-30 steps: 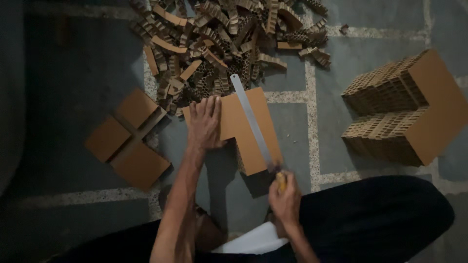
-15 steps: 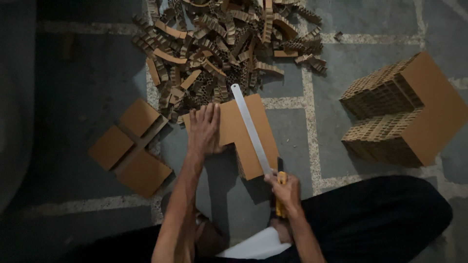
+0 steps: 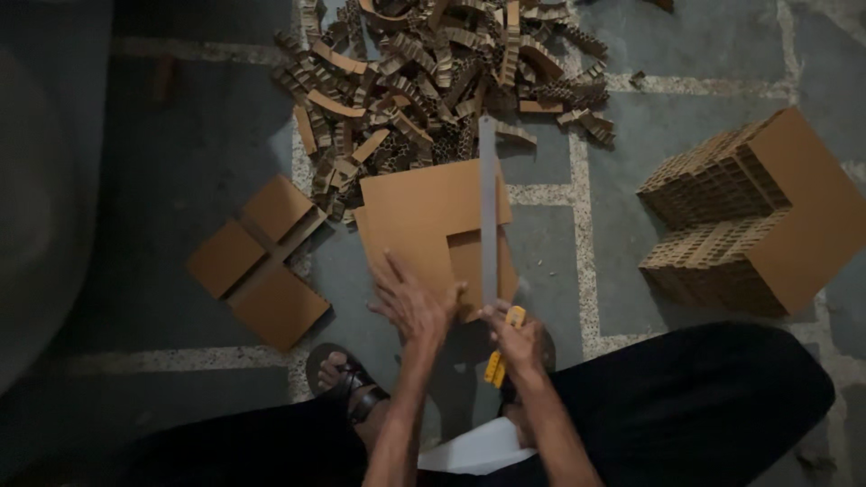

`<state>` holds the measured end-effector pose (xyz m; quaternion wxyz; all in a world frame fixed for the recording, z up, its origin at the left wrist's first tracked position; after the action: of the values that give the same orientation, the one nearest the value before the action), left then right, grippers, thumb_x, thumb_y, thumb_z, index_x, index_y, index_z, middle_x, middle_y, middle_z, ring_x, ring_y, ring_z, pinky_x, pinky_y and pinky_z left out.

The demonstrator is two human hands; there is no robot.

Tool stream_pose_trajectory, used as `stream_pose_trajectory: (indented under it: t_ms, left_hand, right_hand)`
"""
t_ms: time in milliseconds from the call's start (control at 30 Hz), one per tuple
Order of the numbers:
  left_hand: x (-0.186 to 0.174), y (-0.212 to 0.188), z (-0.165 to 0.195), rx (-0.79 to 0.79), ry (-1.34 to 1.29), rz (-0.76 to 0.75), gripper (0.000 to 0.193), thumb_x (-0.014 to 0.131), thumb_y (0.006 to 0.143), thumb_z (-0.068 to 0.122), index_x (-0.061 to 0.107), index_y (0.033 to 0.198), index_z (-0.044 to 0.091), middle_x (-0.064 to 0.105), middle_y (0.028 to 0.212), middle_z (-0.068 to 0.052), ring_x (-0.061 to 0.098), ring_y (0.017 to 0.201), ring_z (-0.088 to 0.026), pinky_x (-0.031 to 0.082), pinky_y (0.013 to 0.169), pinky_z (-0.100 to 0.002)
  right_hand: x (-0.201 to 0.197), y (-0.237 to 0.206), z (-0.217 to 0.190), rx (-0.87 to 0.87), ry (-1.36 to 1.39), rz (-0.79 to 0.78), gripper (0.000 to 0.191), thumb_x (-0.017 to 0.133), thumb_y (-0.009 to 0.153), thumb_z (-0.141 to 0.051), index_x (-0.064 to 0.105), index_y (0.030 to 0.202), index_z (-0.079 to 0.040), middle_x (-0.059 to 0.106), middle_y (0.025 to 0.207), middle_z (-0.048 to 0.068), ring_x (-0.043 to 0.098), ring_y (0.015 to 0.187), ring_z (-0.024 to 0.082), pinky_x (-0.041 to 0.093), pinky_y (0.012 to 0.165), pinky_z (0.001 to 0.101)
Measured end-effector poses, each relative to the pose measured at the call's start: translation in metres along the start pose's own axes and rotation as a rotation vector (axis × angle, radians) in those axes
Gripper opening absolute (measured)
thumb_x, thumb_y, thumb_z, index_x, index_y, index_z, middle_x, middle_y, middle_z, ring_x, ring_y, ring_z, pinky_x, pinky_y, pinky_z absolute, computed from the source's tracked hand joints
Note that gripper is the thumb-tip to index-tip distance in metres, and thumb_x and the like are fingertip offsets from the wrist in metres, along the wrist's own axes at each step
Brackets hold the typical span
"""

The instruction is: The person sits on the floor and uses a metal ruler and a utility knife to cut a sheet of corrugated cardboard into smaller rectangular pieces. The cut pieces are separated and placed aside.

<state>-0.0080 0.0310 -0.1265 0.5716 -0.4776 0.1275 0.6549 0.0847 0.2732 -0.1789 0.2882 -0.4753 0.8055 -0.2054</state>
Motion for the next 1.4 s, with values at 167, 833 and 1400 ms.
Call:
stream_pose_trajectory:
  t_ms: [167,833,1400]
  left_hand:
    - [-0.004,-0.005,0.005,0.185,0.132,0.033,0.139,0.09,0.064,0.056,0.007,0.163,0.005,-0.005,0.164,-0.039,0.01,0.15,-0.057,0.017,0.111,-0.075]
    - [0.036,0.034,0.023,0.541,0.371,-0.15,0.138,0.101,0.044,0.051,0.03,0.157,0.015,0.012,0.166,-0.017,0.015,0.153,-0.044,0.013,0.123,-0.064]
    - [0.028,0.038,0.02,0.537,0.378,-0.154,0.139,0.098,0.041,0.061,0.033,0.157,0.018,0.015,0.167,-0.014,0.018,0.153,-0.041,0.018,0.122,-0.063]
  right_hand:
    - [0.021,0.018,0.004,-0.057,-0.101,-0.01,0.037,0.082,0.083,-0.02,0.079,0.114,-0.001,0.07,0.074,0.0,0.056,0.057,0.007,0.045,0.053,0.024]
    - [0.146,0.055,-0.181,-0.804,-0.68,-0.14,0.058,0.054,0.097,-0.015,0.043,0.149,0.007,0.065,0.101,0.03,0.069,0.085,0.039,0.057,0.072,0.046]
    - [0.194,0.096,-0.212,-1.057,-0.701,-0.121,0.035,0.055,0.099,-0.026,0.08,0.101,-0.002,0.064,0.058,0.009,0.054,0.043,0.016,0.044,0.039,0.0351]
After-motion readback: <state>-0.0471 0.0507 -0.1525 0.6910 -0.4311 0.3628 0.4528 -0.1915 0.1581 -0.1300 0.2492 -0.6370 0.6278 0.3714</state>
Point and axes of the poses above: each hand's wrist, its own y-axis towards the middle knuckle, its own x-axis out of the palm, z = x × y, the point moved 10 cm from there along y, towards the middle knuckle
